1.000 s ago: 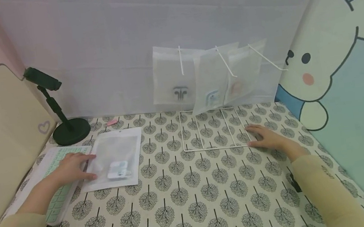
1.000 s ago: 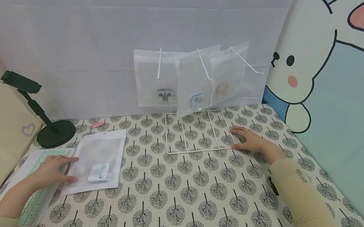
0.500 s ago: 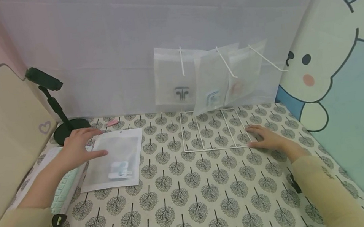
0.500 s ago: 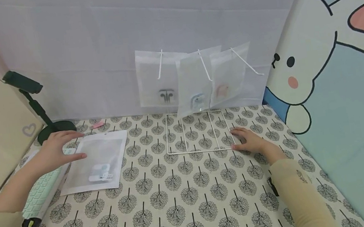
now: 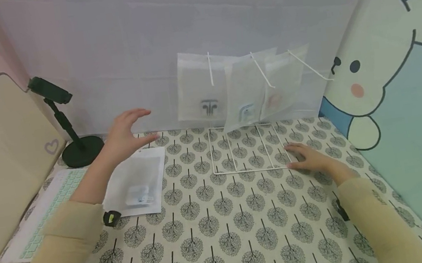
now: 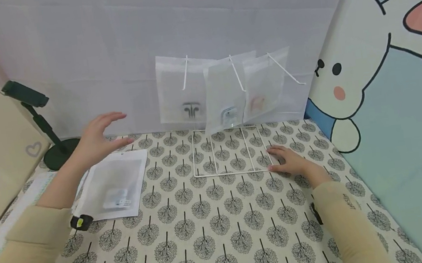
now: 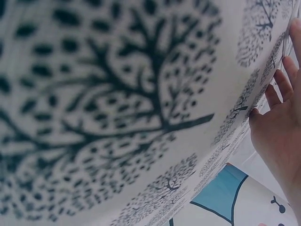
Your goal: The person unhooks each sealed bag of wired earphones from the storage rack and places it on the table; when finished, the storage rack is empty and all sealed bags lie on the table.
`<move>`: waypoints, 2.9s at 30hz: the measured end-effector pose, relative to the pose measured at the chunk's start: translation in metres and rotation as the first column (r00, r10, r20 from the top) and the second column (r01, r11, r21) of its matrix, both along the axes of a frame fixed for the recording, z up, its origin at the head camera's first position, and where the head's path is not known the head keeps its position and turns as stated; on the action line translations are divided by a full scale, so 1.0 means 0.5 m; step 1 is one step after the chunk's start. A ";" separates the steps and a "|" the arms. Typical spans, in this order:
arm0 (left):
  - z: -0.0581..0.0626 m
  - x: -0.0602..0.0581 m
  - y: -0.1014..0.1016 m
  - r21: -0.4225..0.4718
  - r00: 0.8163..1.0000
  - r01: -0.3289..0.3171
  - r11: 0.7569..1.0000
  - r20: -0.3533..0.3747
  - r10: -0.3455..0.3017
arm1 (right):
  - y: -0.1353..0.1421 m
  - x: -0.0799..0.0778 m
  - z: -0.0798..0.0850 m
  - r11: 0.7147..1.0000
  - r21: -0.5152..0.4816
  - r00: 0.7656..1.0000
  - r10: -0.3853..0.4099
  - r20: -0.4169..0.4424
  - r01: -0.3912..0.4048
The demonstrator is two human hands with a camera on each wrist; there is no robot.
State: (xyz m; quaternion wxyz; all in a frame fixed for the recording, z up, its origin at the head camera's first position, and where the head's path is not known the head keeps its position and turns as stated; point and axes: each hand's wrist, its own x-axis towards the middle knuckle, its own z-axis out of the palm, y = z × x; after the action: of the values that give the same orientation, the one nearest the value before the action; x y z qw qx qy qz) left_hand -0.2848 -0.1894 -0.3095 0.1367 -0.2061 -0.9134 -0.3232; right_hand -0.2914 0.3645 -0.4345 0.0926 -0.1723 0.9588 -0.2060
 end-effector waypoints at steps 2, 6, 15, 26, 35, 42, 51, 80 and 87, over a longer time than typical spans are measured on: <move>0.007 -0.018 0.025 0.032 1.000 0.009 0.999 0.008 -0.010 | 0.000 0.001 0.000 1.000 0.003 1.000 -0.003 0.001 0.003; 0.019 -0.052 0.068 0.097 0.998 0.024 0.995 0.056 -0.030 | -0.003 0.003 0.003 1.000 0.000 1.000 0.000 0.009 0.000; 0.039 -0.111 0.137 0.213 0.987 0.030 0.977 0.149 -0.063 | -0.008 0.006 0.007 1.000 -0.001 1.000 -0.004 0.009 0.004; 0.052 -0.197 0.177 0.191 0.987 -0.005 0.982 0.159 -0.026 | -0.004 0.008 0.010 1.000 0.006 1.000 -0.007 0.014 0.007; 0.036 -0.222 0.183 0.260 0.982 -0.012 0.965 0.185 -0.037 | -0.015 0.013 0.007 1.000 -0.022 1.000 0.007 0.002 -0.007; 0.001 -0.224 0.179 0.336 0.985 0.011 0.942 0.158 -0.068 | -0.024 0.010 0.004 0.998 -0.057 0.999 0.040 -0.028 -0.041; -0.029 -0.213 0.186 0.321 0.980 0.021 0.947 0.183 -0.083 | -0.025 0.008 0.003 0.998 -0.057 0.999 0.040 -0.005 -0.040; -0.004 -0.159 0.160 0.287 0.997 0.037 0.957 -0.069 -0.018 | -0.016 0.007 0.002 0.999 -0.024 1.000 0.027 0.007 -0.026; 0.007 -0.140 0.150 0.237 0.982 0.069 0.969 -0.189 -0.024 | -0.013 0.004 -0.003 0.998 -0.044 0.999 0.039 0.004 -0.038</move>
State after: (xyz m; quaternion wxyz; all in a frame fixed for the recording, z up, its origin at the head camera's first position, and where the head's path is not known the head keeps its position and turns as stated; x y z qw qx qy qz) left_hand -0.3547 -0.1142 -0.3061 0.2371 -0.2384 -0.8455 -0.4149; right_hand -0.2893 0.3581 -0.4358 0.0951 -0.1923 0.9503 -0.2257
